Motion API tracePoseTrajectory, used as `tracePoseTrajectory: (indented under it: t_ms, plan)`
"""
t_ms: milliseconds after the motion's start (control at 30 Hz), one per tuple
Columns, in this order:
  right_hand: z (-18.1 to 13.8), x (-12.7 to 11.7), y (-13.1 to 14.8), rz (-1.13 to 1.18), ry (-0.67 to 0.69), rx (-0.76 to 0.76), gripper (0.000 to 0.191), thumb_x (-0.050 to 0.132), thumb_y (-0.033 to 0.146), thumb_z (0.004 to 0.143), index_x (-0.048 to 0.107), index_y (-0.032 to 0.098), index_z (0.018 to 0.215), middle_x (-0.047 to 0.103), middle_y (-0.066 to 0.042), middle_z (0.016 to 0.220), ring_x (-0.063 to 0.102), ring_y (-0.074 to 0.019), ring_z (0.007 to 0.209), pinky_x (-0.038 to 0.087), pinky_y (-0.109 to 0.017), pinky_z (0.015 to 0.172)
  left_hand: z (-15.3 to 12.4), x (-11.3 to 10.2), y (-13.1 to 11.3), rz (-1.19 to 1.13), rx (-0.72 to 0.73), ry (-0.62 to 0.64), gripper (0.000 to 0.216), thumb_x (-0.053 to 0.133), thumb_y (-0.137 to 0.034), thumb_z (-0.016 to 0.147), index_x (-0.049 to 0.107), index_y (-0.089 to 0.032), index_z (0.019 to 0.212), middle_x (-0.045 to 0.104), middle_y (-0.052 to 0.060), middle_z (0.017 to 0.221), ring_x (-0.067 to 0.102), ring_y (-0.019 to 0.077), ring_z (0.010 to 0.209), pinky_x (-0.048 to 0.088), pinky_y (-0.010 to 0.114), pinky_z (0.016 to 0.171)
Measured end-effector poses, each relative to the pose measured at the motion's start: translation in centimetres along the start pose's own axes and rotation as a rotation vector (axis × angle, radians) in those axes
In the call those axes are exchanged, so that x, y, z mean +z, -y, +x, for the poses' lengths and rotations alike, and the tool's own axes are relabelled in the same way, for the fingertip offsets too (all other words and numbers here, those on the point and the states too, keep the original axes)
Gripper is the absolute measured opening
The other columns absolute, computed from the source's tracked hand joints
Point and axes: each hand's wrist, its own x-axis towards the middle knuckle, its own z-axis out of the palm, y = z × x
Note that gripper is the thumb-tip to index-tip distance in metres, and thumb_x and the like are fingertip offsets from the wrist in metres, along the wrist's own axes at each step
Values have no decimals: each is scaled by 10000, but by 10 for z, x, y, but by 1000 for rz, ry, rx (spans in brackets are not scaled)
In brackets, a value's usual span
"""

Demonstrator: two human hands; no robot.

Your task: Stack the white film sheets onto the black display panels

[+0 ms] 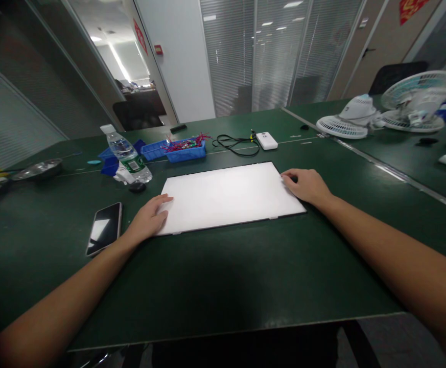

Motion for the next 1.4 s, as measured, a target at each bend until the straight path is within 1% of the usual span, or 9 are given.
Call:
tracePoseTrajectory:
  t_ms: [300,467,533,633,733,800,967,1200,1400]
  plan:
    - [2,3,0,-25,-23,20,496,511,535,1011,854,255,1233,845,-63,1109,746,-301,873,575,-471,828,0,1,4,-7,22,8,612,515,-191,867,710,-163,1446,594,127,1646,508,327,1580,339,549,1367]
    - [2,6,-2,-19,-29,16,489,519,529,1013,859,259,1236,845,-67,1120,751,-312,889,581,-484,852,1,5,9,-9,33,-13,592,514,-195,869,728,-180,1420,614,112,1626,513,323,1575,342,545,1367]
    - [2,6,-3,-19,-28,11,486,520,536,1014,858,271,1240,844,-66,1124,753,-316,896,584,-493,860,1,6,9,-3,31,-21,560,506,-223,899,732,-177,1410,617,120,1622,517,326,1572,350,546,1361]
    - [2,5,-3,-18,-20,16,485,522,533,1007,857,274,1243,843,-68,1133,756,-323,913,584,-501,866,0,7,6,7,34,-30,510,485,-339,982,732,-170,1395,619,139,1615,525,333,1563,370,560,1343]
    - [2,5,-2,-6,-19,13,488,524,533,1000,859,271,1239,842,-72,1136,757,-328,924,585,-503,866,-1,6,3,21,40,-18,544,480,-457,1016,720,-155,1400,611,161,1619,525,345,1561,375,568,1333]
    - [1,5,-1,5,-18,10,486,528,537,997,859,274,1236,842,-70,1132,757,-328,924,584,-501,869,-2,6,2,31,46,-13,564,487,-488,1013,712,-159,1412,605,159,1624,524,351,1562,372,573,1332]
    - [1,6,-1,24,-15,5,479,542,538,994,857,275,1241,841,-69,1133,757,-319,917,578,-490,886,-2,5,-1,64,62,7,571,511,-466,989,704,-155,1427,592,158,1637,502,372,1577,359,592,1337]
    - [2,4,-1,-5,3,-2,484,529,544,996,868,269,1205,843,-80,1084,743,-310,857,572,-481,832,-3,4,-3,79,58,12,558,514,-461,990,724,-154,1407,597,164,1629,497,377,1580,368,584,1335]
    - [1,3,1,-17,6,-24,485,517,553,1007,876,277,1180,842,-81,1106,755,-320,908,571,-470,832,-3,5,-2,78,63,9,574,502,-475,988,725,-151,1407,603,163,1621,509,374,1570,364,585,1338]
